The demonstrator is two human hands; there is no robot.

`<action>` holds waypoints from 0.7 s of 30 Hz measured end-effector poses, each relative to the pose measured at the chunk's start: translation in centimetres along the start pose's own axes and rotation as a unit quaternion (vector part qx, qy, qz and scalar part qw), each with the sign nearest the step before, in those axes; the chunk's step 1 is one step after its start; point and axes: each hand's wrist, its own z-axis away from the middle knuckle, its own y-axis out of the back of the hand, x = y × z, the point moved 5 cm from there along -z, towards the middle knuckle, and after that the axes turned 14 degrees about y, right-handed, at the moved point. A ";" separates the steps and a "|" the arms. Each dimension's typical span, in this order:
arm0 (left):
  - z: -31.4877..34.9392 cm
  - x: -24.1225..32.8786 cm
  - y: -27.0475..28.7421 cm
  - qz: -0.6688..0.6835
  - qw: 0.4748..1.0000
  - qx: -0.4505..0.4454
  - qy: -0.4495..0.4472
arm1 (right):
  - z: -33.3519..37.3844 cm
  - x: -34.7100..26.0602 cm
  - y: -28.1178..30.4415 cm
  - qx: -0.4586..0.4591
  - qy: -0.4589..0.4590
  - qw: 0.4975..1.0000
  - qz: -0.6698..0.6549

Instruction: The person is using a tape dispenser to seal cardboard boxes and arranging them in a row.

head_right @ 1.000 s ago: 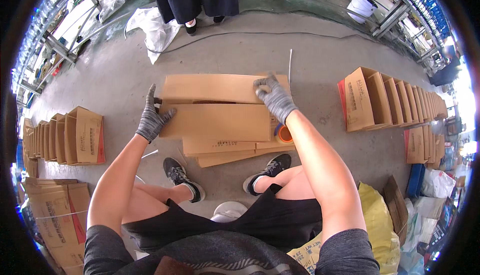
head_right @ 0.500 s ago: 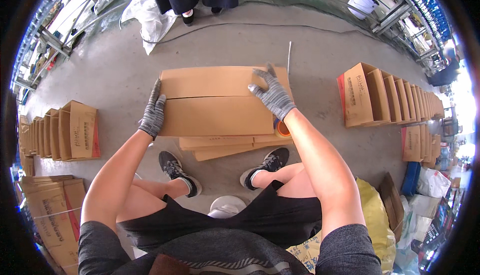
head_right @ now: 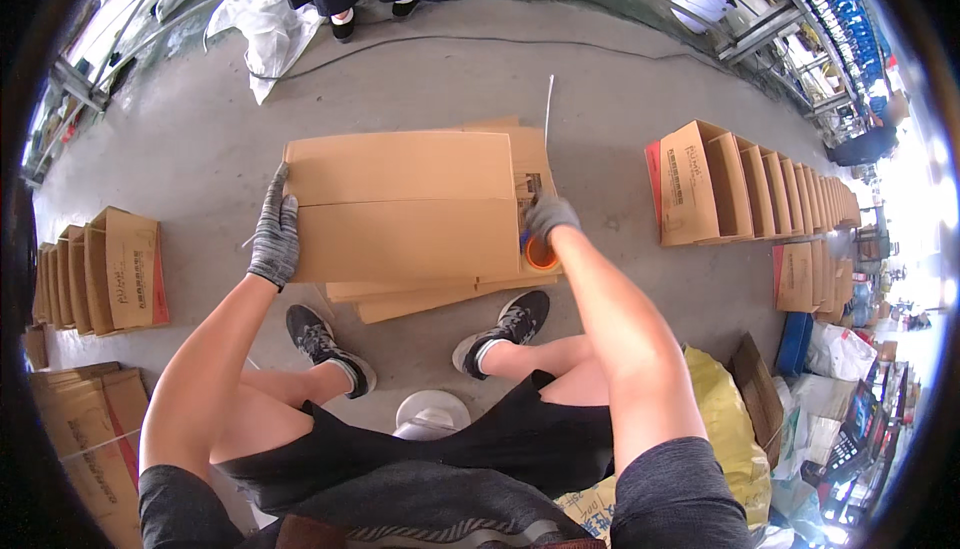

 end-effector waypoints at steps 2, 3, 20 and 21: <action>-0.2 1.5 -1.7 0.006 1.000 -0.009 -0.008 | -1.3 8.6 -9.2 0.039 -0.041 0.989 -0.134; -0.5 2.5 -3.1 0.010 1.000 -0.015 -0.019 | -2.0 12.1 -11.9 0.046 -0.055 0.990 -0.125; -0.1 1.7 -1.7 -0.030 0.999 0.032 -0.009 | 10.1 -8.6 20.2 0.284 0.285 0.721 -0.563; -0.1 1.8 -1.7 -0.029 0.999 0.027 -0.001 | 10.7 -10.8 20.3 0.200 0.325 0.755 -0.534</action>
